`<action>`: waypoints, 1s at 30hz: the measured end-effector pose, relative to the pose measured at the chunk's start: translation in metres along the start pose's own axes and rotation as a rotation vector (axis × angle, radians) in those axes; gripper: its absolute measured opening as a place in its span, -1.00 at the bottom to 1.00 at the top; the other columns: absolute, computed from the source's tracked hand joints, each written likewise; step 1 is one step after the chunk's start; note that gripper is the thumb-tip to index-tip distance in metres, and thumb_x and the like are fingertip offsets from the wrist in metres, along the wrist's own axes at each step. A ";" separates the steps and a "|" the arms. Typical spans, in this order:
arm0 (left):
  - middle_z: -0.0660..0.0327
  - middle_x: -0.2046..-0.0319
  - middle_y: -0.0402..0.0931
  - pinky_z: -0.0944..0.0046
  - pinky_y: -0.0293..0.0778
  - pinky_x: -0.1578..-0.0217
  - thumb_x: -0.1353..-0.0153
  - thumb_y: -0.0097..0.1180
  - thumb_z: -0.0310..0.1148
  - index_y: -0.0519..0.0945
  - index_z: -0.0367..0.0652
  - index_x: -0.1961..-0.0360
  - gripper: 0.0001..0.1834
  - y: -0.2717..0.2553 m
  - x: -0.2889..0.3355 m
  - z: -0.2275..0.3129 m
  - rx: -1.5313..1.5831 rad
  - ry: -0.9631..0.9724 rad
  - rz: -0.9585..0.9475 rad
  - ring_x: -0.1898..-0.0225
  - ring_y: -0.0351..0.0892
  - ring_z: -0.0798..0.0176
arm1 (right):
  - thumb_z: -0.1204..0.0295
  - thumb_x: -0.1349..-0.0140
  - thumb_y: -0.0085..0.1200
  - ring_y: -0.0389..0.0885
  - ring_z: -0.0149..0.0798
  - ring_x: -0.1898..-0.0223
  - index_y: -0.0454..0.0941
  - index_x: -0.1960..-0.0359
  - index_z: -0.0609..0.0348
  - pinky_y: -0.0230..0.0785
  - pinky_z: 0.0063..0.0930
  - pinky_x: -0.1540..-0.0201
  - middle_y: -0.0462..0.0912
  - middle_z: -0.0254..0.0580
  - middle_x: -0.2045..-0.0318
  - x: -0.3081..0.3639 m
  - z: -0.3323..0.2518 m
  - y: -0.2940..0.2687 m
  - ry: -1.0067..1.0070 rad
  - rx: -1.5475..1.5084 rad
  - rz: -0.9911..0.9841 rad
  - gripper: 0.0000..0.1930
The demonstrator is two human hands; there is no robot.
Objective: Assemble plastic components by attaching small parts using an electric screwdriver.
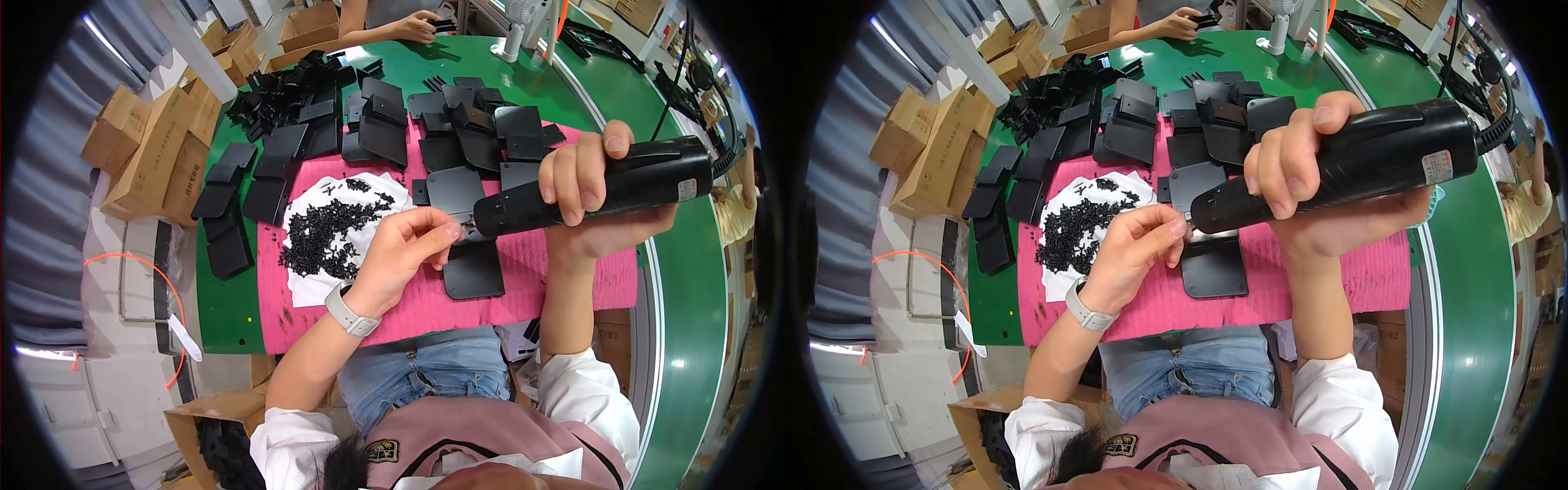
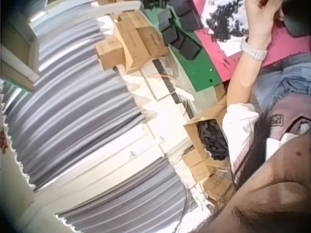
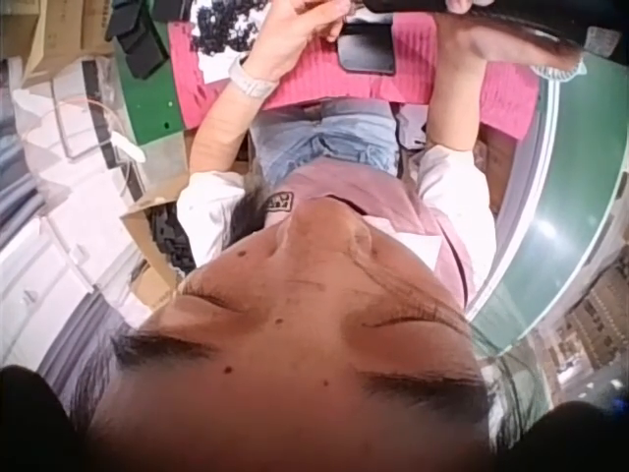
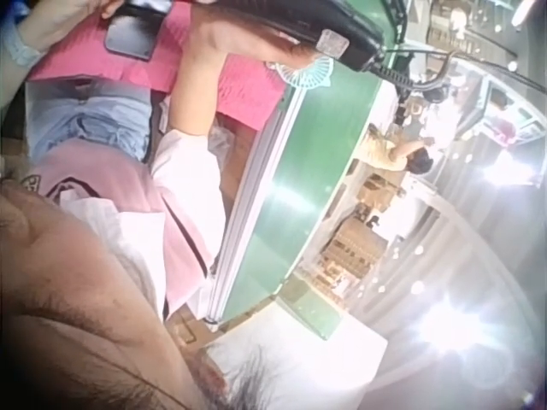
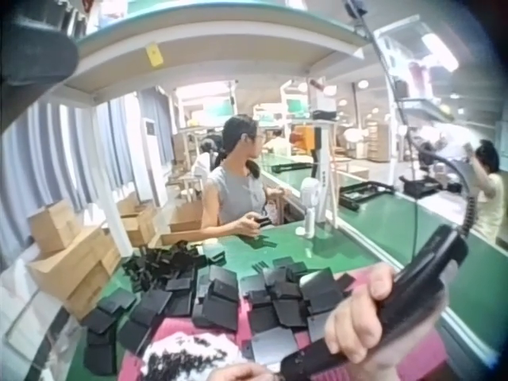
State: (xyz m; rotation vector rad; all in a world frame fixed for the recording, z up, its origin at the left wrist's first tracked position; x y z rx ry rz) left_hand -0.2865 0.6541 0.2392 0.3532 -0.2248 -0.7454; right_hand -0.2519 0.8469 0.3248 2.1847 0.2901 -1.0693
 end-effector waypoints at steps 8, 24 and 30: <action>0.23 0.45 0.53 0.46 0.47 0.42 -0.11 0.18 -0.55 0.58 -0.41 0.32 -0.87 0.010 0.004 0.008 -0.180 0.100 -0.009 0.46 0.54 0.40 | -0.33 -0.05 -0.30 0.32 -0.35 0.77 0.38 0.19 0.21 0.25 -0.41 0.58 0.38 -0.28 0.68 -0.001 -0.002 -0.007 0.033 -0.056 -0.047 -0.25; 0.30 0.53 0.43 0.53 0.24 0.57 0.04 0.33 -0.47 0.52 -0.34 0.25 -0.68 0.002 0.001 0.009 -0.522 0.279 0.122 0.62 0.26 0.56 | -0.43 0.04 -0.45 0.28 -0.33 0.76 0.41 0.17 0.25 0.15 -0.43 0.62 0.38 -0.24 0.70 -0.006 0.007 0.001 0.190 -0.107 0.105 -0.11; 0.16 0.72 0.47 0.40 0.30 0.74 -0.28 0.00 -0.26 0.28 -0.50 -0.08 -0.49 0.000 -0.001 0.005 -0.772 0.046 0.210 0.81 0.39 0.38 | -0.36 0.05 -0.25 0.23 -0.33 0.78 0.35 0.24 0.37 0.11 -0.52 0.69 0.40 -0.15 0.71 -0.003 0.019 0.011 0.265 0.117 0.089 -0.16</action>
Point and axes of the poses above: each hand's wrist, its own x-axis away from the middle knuckle, its own y-axis out of the palm, z = x × y, the point moved 1 cm from there along -x, towards the middle knuckle
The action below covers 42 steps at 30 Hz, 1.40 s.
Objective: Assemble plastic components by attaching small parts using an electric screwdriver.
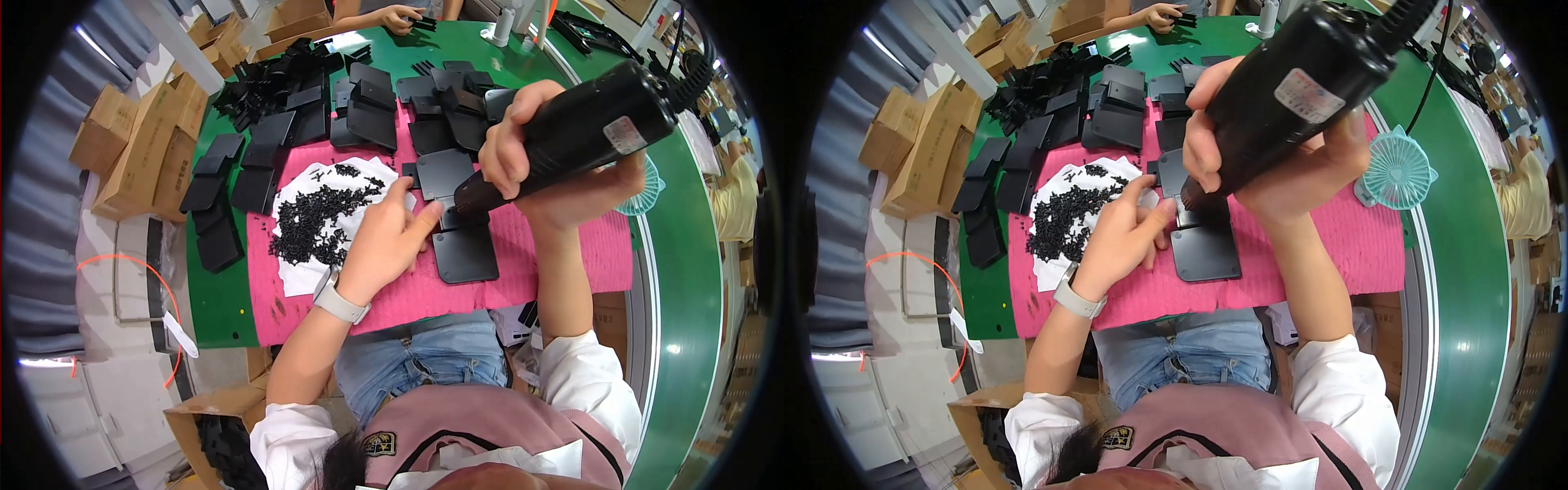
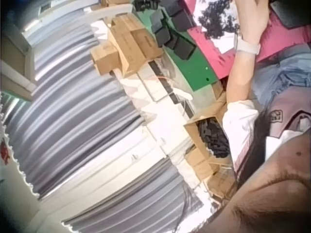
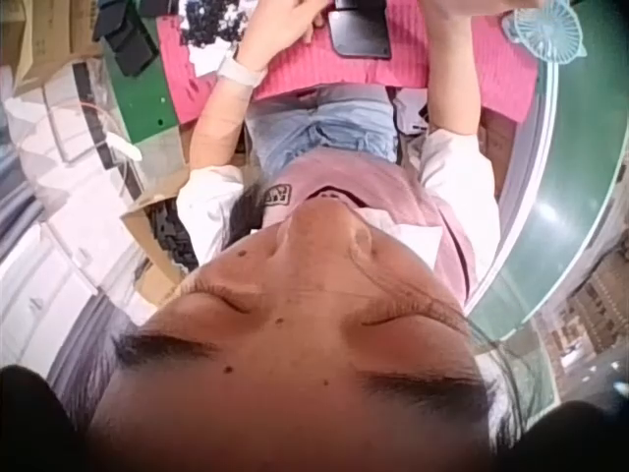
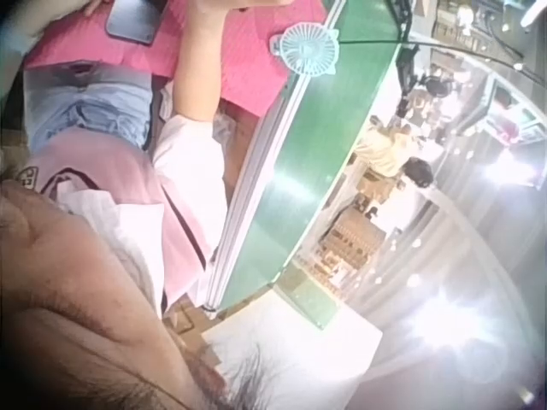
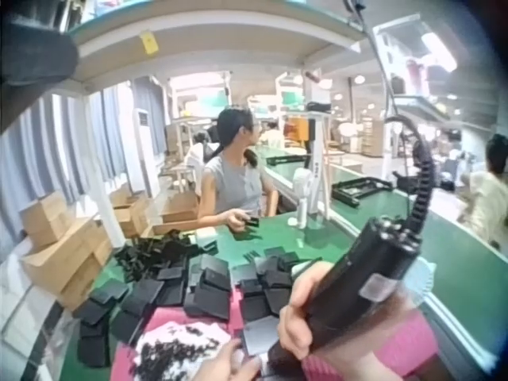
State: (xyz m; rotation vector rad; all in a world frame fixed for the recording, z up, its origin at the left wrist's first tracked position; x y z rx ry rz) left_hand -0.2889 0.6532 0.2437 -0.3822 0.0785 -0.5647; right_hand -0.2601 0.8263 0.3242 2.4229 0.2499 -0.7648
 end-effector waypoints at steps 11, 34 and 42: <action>0.17 0.71 0.46 0.34 0.34 0.72 -0.23 0.02 -0.41 0.23 -0.41 0.09 -0.64 0.012 -0.006 -0.010 0.308 -0.104 -0.151 0.74 0.53 0.30 | -0.36 0.10 -0.19 0.22 -0.33 0.78 0.32 0.35 0.40 0.10 -0.53 0.73 0.38 -0.12 0.71 -0.001 0.000 0.015 0.123 0.164 0.030 -0.16; 0.17 0.75 0.42 0.32 0.28 0.80 -0.18 0.04 -0.47 0.18 -0.27 0.34 -0.74 0.020 -0.008 -0.020 0.368 -0.073 -0.099 0.82 0.43 0.30 | -0.49 0.35 -0.09 0.36 -0.34 0.72 0.33 0.38 0.40 0.22 -0.54 0.62 0.43 -0.11 0.68 0.010 0.019 0.028 0.300 0.256 0.121 -0.02; 0.09 0.77 0.46 0.27 0.38 0.73 -0.01 0.17 -0.17 0.34 -0.46 0.23 -0.48 0.026 -0.007 -0.003 0.068 0.031 0.038 0.81 0.47 0.22 | -0.02 0.15 0.35 0.23 -0.54 0.88 0.27 0.39 0.06 0.03 -0.70 0.80 0.33 -0.53 0.82 0.015 -0.027 -0.027 -0.070 -0.244 -0.137 -0.43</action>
Point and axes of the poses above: each hand's wrist, its own x-axis away from the middle knuckle, its own y-axis out of the palm, z = x × y, the point moved 1 cm from there along -x, towards the middle knuckle
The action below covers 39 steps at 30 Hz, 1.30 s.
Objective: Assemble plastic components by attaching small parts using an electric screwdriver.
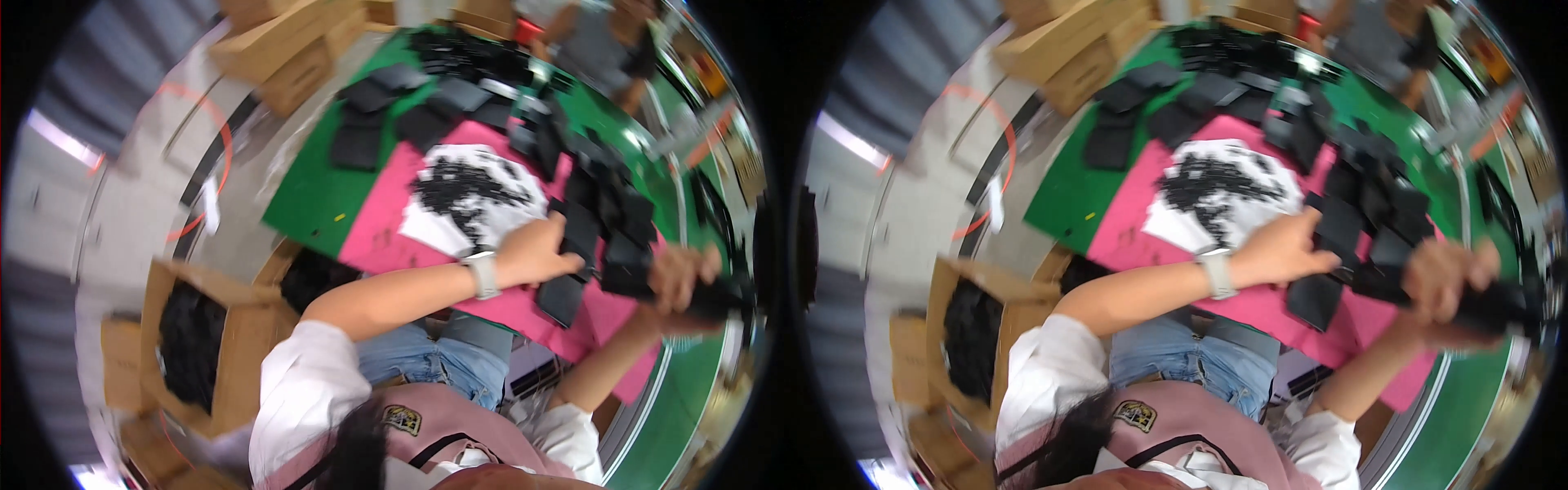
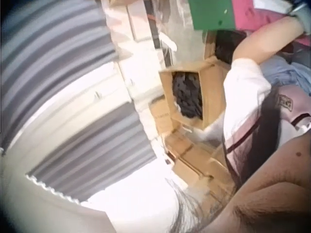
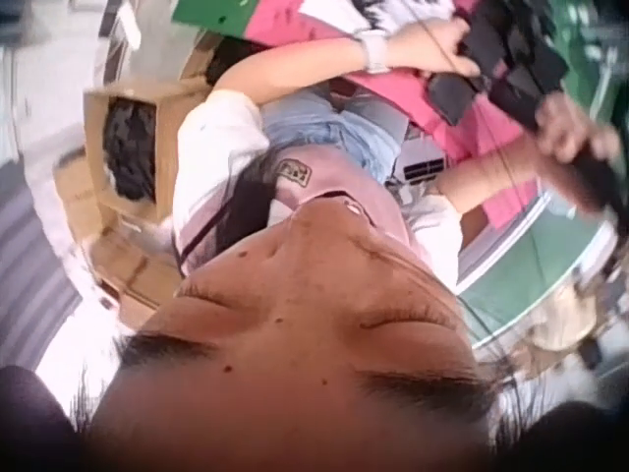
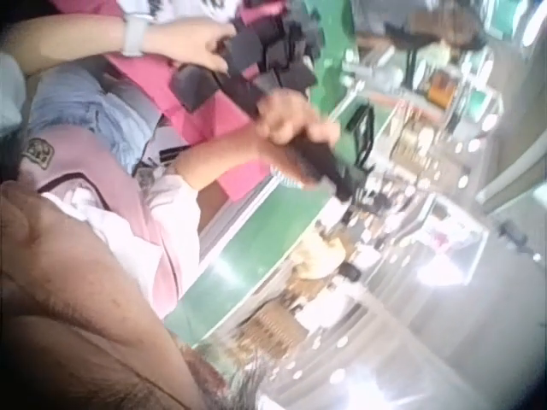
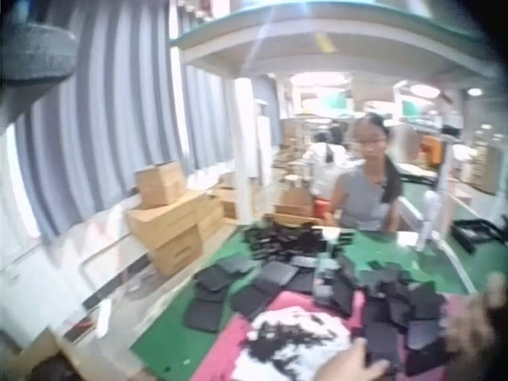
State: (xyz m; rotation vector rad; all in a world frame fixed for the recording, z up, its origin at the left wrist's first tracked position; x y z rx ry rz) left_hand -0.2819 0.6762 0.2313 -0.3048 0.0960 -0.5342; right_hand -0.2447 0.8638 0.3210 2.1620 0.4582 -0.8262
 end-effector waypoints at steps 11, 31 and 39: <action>0.14 0.49 0.46 0.30 0.32 0.48 0.03 0.30 -0.25 0.48 -0.24 0.71 -0.67 -0.148 0.201 -0.049 -0.336 0.353 1.374 0.51 0.44 0.31 | 0.21 0.23 0.19 0.29 -0.58 0.86 0.27 0.50 0.00 0.13 -0.78 0.61 0.34 -0.55 0.86 0.009 -0.040 -0.040 -0.241 0.114 0.302 -0.65; -0.08 0.31 0.56 0.12 0.48 0.20 -0.15 0.08 -0.39 0.52 -0.30 0.30 -0.82 -0.265 0.461 -0.255 -0.990 -0.656 1.496 0.25 0.57 -0.07 | -0.02 -0.05 0.11 0.33 -0.49 0.87 0.30 0.33 0.16 0.18 -0.65 0.75 0.39 -0.42 0.79 -0.003 0.023 -0.007 0.093 0.138 0.002 -0.51; 0.04 0.20 0.49 0.14 0.37 0.07 -0.10 0.13 -0.35 0.51 -0.23 0.22 -0.76 -0.234 0.119 -0.036 -0.910 0.383 0.903 0.12 0.48 -0.03 | -0.27 -0.08 -0.18 0.27 -0.38 0.80 0.31 0.18 0.37 0.15 -0.51 0.65 0.36 -0.26 0.72 0.001 0.029 0.002 0.164 0.233 0.092 -0.23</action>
Point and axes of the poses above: each hand's wrist, its own x-axis away from the middle knuckle, its own y-axis out of the palm, z = x × y, the point moved 1 cm from there along -x, towards the middle knuckle
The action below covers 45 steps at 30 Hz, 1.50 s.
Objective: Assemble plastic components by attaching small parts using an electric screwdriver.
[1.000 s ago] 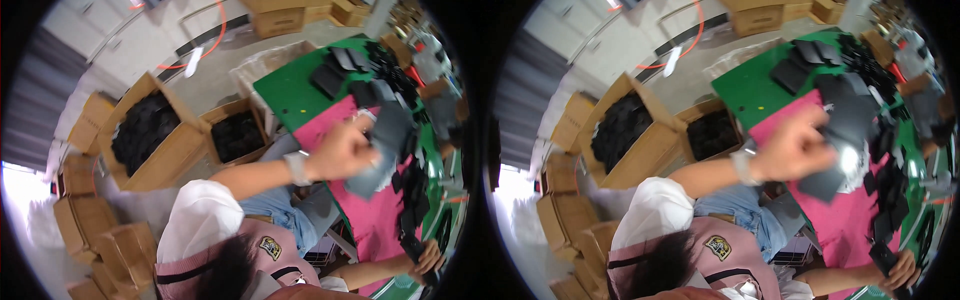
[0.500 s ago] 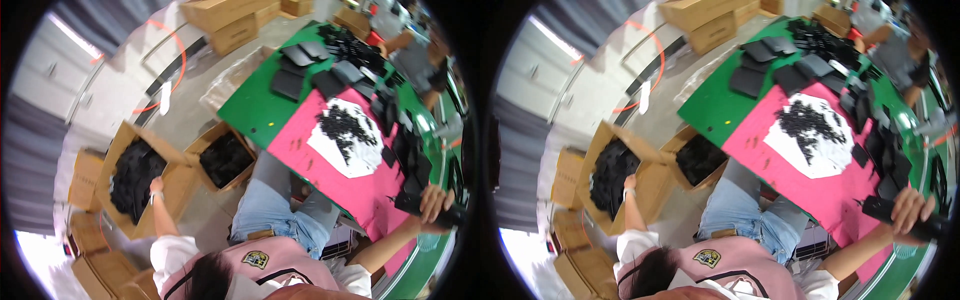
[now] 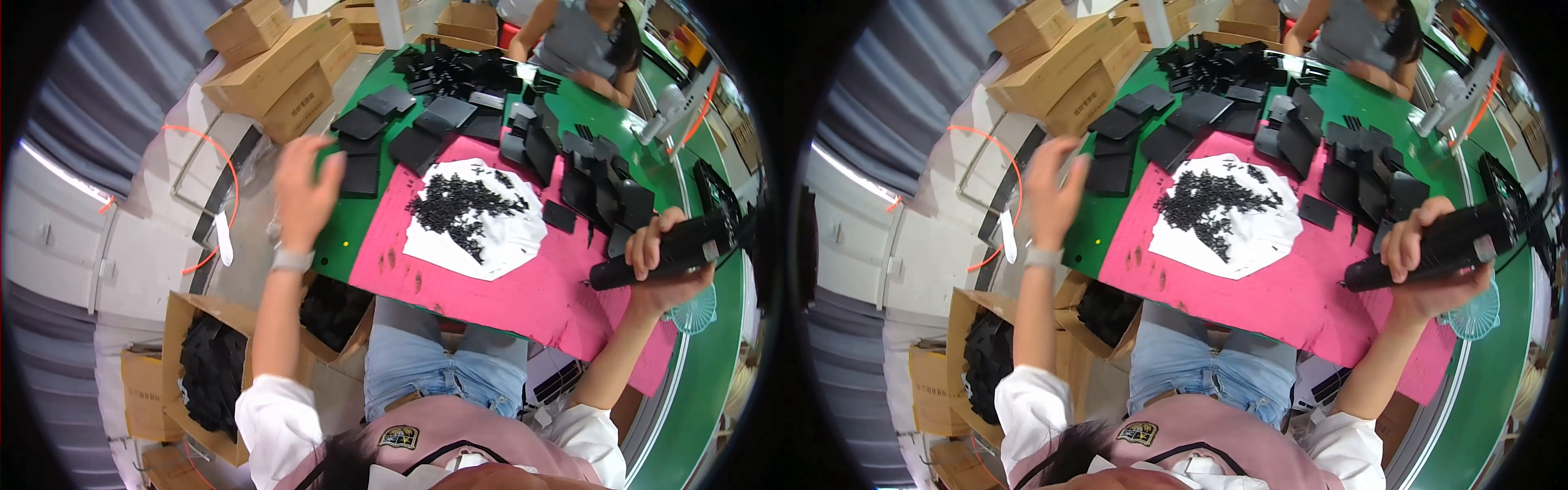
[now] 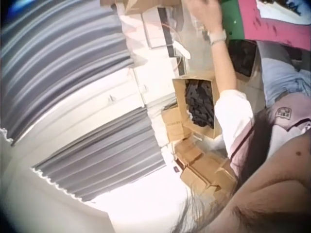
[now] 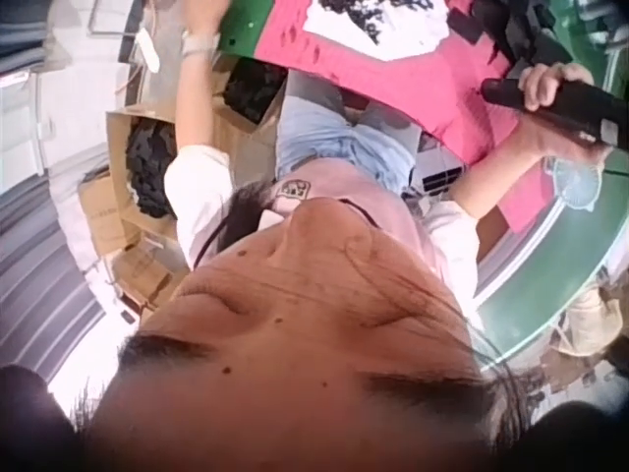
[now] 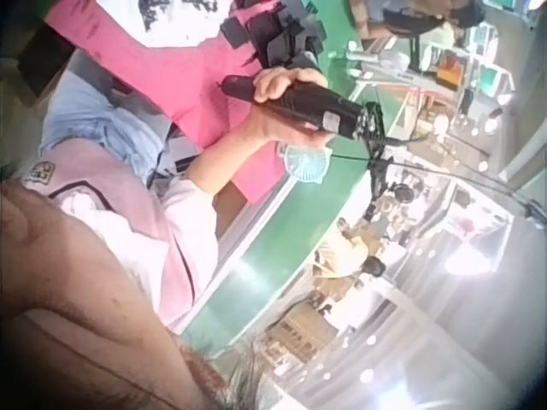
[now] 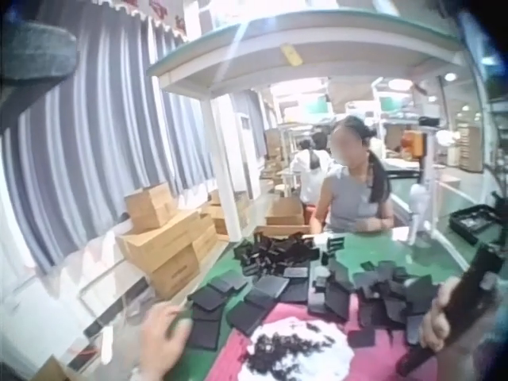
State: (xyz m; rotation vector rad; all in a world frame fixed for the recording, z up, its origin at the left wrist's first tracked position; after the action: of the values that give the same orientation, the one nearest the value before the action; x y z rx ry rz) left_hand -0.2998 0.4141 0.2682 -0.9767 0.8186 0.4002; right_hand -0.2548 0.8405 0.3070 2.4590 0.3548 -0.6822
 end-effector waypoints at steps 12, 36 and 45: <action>0.02 0.46 0.60 0.20 0.52 0.29 0.24 0.33 -0.21 0.56 -0.21 0.33 -0.57 0.111 -0.049 0.059 0.135 -0.157 -0.127 0.39 0.63 0.04 | -0.27 -0.10 -0.21 0.28 -0.40 0.82 0.32 0.21 0.30 0.16 -0.54 0.68 0.36 -0.29 0.73 0.001 -0.015 -0.008 -0.046 -0.003 0.085 -0.28; 0.11 0.45 0.46 0.13 0.38 0.32 0.09 0.23 -0.49 0.55 -0.29 0.45 -0.85 0.102 -0.006 0.136 0.078 0.184 -0.583 0.32 0.46 0.02 | 0.64 -0.22 0.00 0.46 -0.07 0.71 0.51 0.39 0.59 0.36 -0.33 0.68 0.49 0.11 0.65 0.013 -0.049 0.017 -0.011 -0.443 -0.769 -0.86; 0.10 0.47 0.41 0.08 0.36 0.33 -0.02 0.15 -0.49 0.47 -0.26 0.50 -0.90 0.108 -0.004 0.131 0.168 0.114 -0.386 0.40 0.45 -0.02 | 0.45 -0.27 0.02 0.45 -0.07 0.75 0.49 0.43 0.52 0.30 -0.34 0.72 0.48 0.06 0.70 0.010 -0.034 0.013 0.017 -0.380 -0.624 -0.74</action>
State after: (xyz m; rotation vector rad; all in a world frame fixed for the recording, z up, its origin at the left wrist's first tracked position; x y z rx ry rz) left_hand -0.3148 0.5828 0.2489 -0.9801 0.7321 -0.0564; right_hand -0.2285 0.8506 0.3312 1.9828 1.1712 -0.7514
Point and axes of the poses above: each hand's wrist, its own x-axis away from the middle knuckle, its own y-axis out of the palm, z = x × y, the point moved 1 cm from there along -x, towards the middle knuckle
